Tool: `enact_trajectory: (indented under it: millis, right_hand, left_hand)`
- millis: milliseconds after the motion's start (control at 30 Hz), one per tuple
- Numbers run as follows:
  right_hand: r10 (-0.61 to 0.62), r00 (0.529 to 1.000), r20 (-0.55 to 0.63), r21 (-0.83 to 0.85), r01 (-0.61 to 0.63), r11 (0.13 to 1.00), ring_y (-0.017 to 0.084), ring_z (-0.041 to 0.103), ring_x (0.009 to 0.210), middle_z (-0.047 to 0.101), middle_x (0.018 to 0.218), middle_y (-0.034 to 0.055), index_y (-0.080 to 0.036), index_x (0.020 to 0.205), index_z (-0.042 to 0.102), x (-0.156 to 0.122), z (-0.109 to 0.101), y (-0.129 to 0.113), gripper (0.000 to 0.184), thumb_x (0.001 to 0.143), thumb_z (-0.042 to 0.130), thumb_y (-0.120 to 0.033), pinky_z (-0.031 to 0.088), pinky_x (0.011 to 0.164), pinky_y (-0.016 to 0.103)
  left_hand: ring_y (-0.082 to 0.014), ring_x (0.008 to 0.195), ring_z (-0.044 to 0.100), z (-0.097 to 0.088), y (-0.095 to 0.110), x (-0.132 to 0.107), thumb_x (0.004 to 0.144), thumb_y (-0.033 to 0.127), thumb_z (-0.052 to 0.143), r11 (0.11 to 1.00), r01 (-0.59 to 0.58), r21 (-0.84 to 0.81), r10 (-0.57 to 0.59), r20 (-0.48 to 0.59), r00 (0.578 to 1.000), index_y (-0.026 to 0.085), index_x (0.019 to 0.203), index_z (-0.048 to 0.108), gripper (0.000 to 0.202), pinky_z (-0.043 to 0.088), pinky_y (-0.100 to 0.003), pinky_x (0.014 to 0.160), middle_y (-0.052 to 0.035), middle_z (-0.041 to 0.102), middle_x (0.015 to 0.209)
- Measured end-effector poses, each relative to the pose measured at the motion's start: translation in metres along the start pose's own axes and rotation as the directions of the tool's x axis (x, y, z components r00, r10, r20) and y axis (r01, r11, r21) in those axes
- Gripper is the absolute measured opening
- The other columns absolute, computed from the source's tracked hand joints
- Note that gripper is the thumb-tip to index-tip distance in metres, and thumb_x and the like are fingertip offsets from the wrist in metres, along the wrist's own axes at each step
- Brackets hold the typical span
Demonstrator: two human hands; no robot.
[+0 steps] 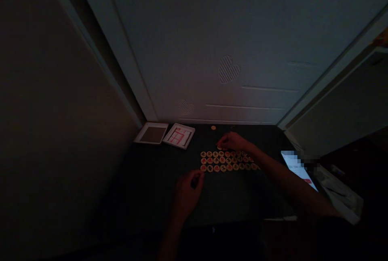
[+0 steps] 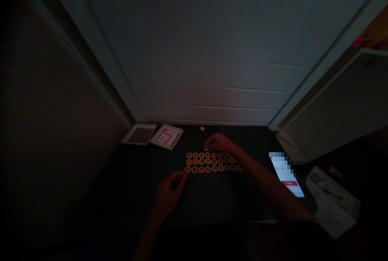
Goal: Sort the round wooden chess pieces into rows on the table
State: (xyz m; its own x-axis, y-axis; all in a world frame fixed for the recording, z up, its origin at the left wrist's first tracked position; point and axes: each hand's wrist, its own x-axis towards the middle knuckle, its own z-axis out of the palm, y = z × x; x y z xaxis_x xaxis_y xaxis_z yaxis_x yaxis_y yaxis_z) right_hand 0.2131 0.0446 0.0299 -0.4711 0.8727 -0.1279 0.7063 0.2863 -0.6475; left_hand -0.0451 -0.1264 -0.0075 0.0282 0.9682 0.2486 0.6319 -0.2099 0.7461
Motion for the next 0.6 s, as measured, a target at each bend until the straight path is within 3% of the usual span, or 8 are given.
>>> enact_trajectory:
  millis: [133, 200, 333, 467, 600]
  right_hand:
    - [-0.029, 0.996, -0.088, -0.093, 0.021, 0.995, 0.016, 0.073, 0.071, 0.079, 0.088, 0.0025, -0.021, 0.102, 0.08, 0.006, -0.004, -0.006, 0.02, 0.091, 0.064, -0.026, 0.054, 0.067, 0.025]
    - [-0.058, 0.987, -0.149, -0.155, 0.034, 0.987, 0.019, 0.073, 0.087, 0.078, 0.103, 0.0056, -0.021, 0.111, 0.077, 0.013, -0.007, -0.011, 0.024, 0.091, 0.065, -0.024, 0.055, 0.081, 0.03]
    - [-0.124, 0.971, -0.202, -0.268, 0.067, 0.961, 0.024, 0.063, 0.116, 0.068, 0.128, 0.0111, -0.018, 0.127, 0.068, 0.032, -0.008, -0.019, 0.036, 0.092, 0.062, -0.017, 0.045, 0.105, 0.037]
    - [-0.155, 0.974, -0.168, -0.349, 0.088, 0.933, 0.024, 0.061, 0.121, 0.065, 0.133, 0.0122, -0.018, 0.13, 0.066, 0.048, -0.004, -0.023, 0.039, 0.091, 0.062, -0.015, 0.044, 0.107, 0.034]
    - [-0.157, 0.979, -0.132, -0.408, 0.091, 0.908, 0.024, 0.063, 0.118, 0.071, 0.124, 0.011, -0.018, 0.12, 0.072, 0.056, 0.0, -0.025, 0.033, 0.091, 0.059, -0.01, 0.044, 0.105, 0.031]
  left_hand:
    - [-0.0204, 0.078, 0.071, 0.0, 0.0, 0.0, 0.094, 0.038, 0.056, 1.0, 0.006, 0.003, -0.006, 0.0, 1.0, 0.027, 0.096, 0.07, 0.018, 0.054, -0.032, 0.074, -0.0004, 0.077, 0.086]
    - [-0.0205, 0.078, 0.071, 0.0, 0.001, 0.0, 0.094, 0.038, 0.057, 1.0, 0.007, -0.003, -0.007, -0.003, 1.0, 0.027, 0.096, 0.07, 0.018, 0.054, -0.032, 0.075, -0.0003, 0.077, 0.086]
    - [-0.0204, 0.081, 0.072, -0.001, 0.0, -0.001, 0.095, 0.038, 0.056, 1.0, 0.026, -0.017, -0.026, 0.021, 0.999, 0.027, 0.097, 0.07, 0.018, 0.054, -0.032, 0.076, -0.0007, 0.077, 0.089]
    - [-0.02, 0.081, 0.072, -0.001, -0.001, -0.002, 0.096, 0.038, 0.055, 0.999, 0.026, -0.026, -0.025, 0.035, 0.999, 0.025, 0.098, 0.069, 0.019, 0.055, -0.032, 0.076, -0.0016, 0.077, 0.09]
    - [-0.0199, 0.079, 0.072, -0.001, 0.0, -0.002, 0.095, 0.038, 0.055, 1.0, 0.016, -0.016, -0.016, 0.028, 0.999, 0.026, 0.098, 0.07, 0.02, 0.055, -0.032, 0.075, -0.0017, 0.077, 0.087]
